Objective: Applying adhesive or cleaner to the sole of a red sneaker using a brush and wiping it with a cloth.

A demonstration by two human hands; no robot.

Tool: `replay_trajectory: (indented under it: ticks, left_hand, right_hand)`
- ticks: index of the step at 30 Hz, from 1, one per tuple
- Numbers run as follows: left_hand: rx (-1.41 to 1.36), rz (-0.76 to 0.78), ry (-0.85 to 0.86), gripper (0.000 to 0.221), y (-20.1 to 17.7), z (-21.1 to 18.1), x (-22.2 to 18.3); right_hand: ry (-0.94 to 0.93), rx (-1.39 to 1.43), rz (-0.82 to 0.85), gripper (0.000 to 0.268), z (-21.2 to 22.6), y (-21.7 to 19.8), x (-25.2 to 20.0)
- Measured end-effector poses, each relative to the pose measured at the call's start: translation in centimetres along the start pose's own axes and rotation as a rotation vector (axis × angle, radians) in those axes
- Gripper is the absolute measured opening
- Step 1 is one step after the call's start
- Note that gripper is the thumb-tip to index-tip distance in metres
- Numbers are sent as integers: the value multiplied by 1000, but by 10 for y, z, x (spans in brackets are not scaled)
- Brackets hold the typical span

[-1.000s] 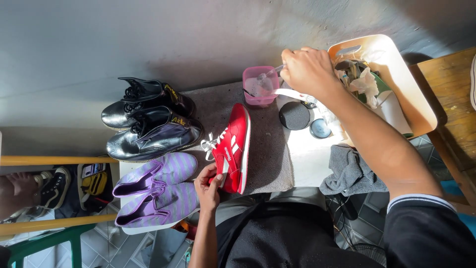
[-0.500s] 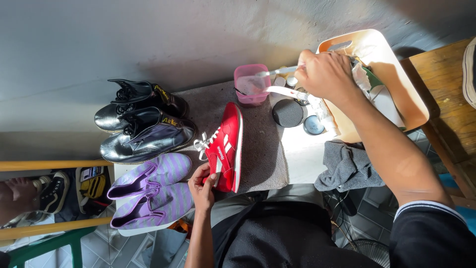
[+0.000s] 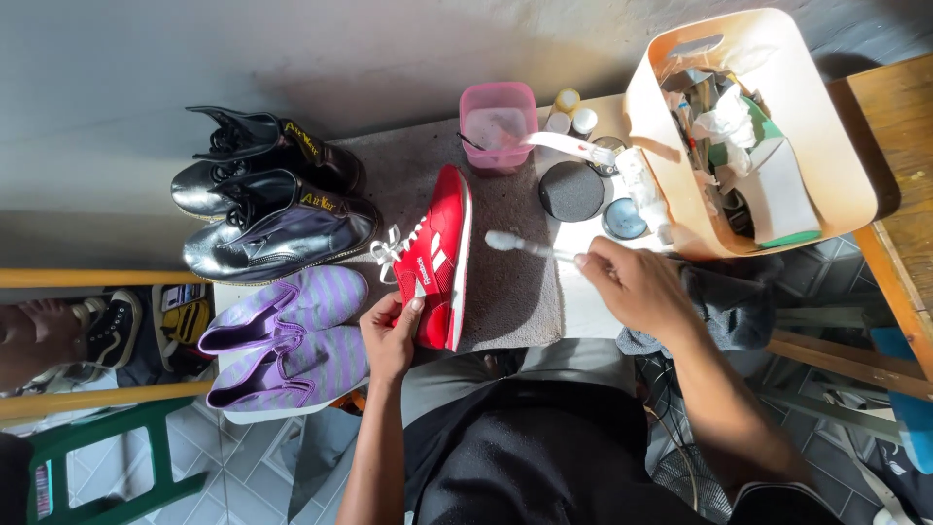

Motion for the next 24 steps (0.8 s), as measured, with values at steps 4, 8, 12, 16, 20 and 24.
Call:
replay_trajectory:
  ticks: [4,8,12,16,20,24]
  left_hand:
    - [2,-30,-7,12,-3,13,1]
    - [10,-36,16,13,-5,14,3]
    - [10,-37,36,13,-1,6,3]
    - [18,-51,40,13,-3,8,4]
    - [28,-49,75,17,-1,2,3]
    - [29,-51,90,19,1,-3,2]
  right_hand:
    - [-108,177,57,35,-3,48,0]
    - [-295,111,-29,39,1,63,9]
    - [-376,84,-89,42,-6,62,21]
    - [-392,1,-175,41,-4,55,24]
    - [-374,21,-123,43,-5,54,26]
    - [-359,35,-48,44,-6,53,26]
Point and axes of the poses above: each hand's wrist, its own x-axis towards the middle knuckle, its own y-axis out of the palm, z = x × y, the point moved 6 cm from there along x, towards the middle knuckle, and after that the axes turned 10 degrees about -y, right-handed, at the moved point
